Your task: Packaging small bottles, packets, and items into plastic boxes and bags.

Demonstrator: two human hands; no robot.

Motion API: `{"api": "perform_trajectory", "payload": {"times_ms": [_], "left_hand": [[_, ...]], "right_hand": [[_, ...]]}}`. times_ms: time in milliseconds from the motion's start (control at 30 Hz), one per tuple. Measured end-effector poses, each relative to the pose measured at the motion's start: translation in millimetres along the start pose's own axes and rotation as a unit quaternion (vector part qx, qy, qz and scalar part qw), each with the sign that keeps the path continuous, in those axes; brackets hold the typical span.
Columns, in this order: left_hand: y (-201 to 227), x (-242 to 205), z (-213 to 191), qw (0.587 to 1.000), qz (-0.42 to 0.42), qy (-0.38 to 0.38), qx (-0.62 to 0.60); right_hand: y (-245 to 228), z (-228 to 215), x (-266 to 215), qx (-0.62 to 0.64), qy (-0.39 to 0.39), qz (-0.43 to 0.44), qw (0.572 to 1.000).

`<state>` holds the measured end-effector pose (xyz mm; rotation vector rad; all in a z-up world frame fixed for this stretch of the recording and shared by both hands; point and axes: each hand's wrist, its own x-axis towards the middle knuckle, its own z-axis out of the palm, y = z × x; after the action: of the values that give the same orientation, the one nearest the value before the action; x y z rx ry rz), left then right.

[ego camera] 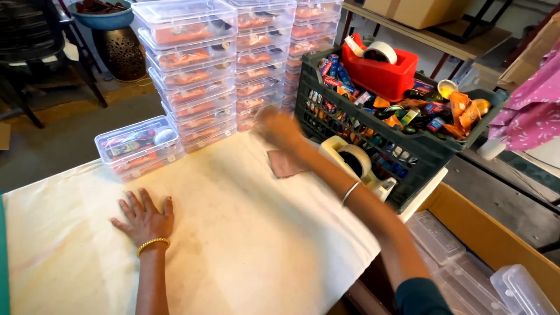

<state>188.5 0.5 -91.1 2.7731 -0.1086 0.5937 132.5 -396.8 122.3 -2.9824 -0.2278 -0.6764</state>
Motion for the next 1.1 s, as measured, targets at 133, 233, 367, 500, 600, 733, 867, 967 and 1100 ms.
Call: {"api": "perform_trajectory", "payload": {"times_ms": [133, 233, 367, 500, 600, 733, 867, 967, 1100], "left_hand": [[-1, -11, -3, 1.000, 0.014, 0.000, 0.005], [3, -19, -8, 0.999, 0.039, 0.007, -0.014], [4, -25, -15, 0.998, 0.060, -0.008, -0.005], [6, -23, -20, 0.998, 0.059, -0.006, 0.006], [7, -24, -23, 0.998, 0.057, -0.006, 0.012], [8, -25, -24, 0.998, 0.060, 0.005, 0.011], [10, -26, -29, 0.997, 0.067, 0.020, -0.011], [10, -27, -32, 0.997, 0.068, 0.021, -0.009], [12, -27, -34, 0.997, 0.072, 0.027, -0.023]], "right_hand": [[72, -121, 20, -0.236, 0.099, -0.051, 0.965], [142, -172, 18, -0.197, 0.106, 0.055, 0.973], [230, -176, -8, -0.171, -0.138, 0.144, 0.965], [322, -125, -34, -0.105, -0.245, 0.055, 0.962], [339, -104, -44, -0.088, -0.350, 0.171, 0.917], [319, -98, -40, -0.116, -0.402, 0.187, 0.889], [339, -86, -35, -0.197, -0.440, 0.158, 0.862], [342, -82, -38, -0.192, -0.436, 0.173, 0.862], [289, -142, -32, -0.238, -0.357, 0.178, 0.886]]}}
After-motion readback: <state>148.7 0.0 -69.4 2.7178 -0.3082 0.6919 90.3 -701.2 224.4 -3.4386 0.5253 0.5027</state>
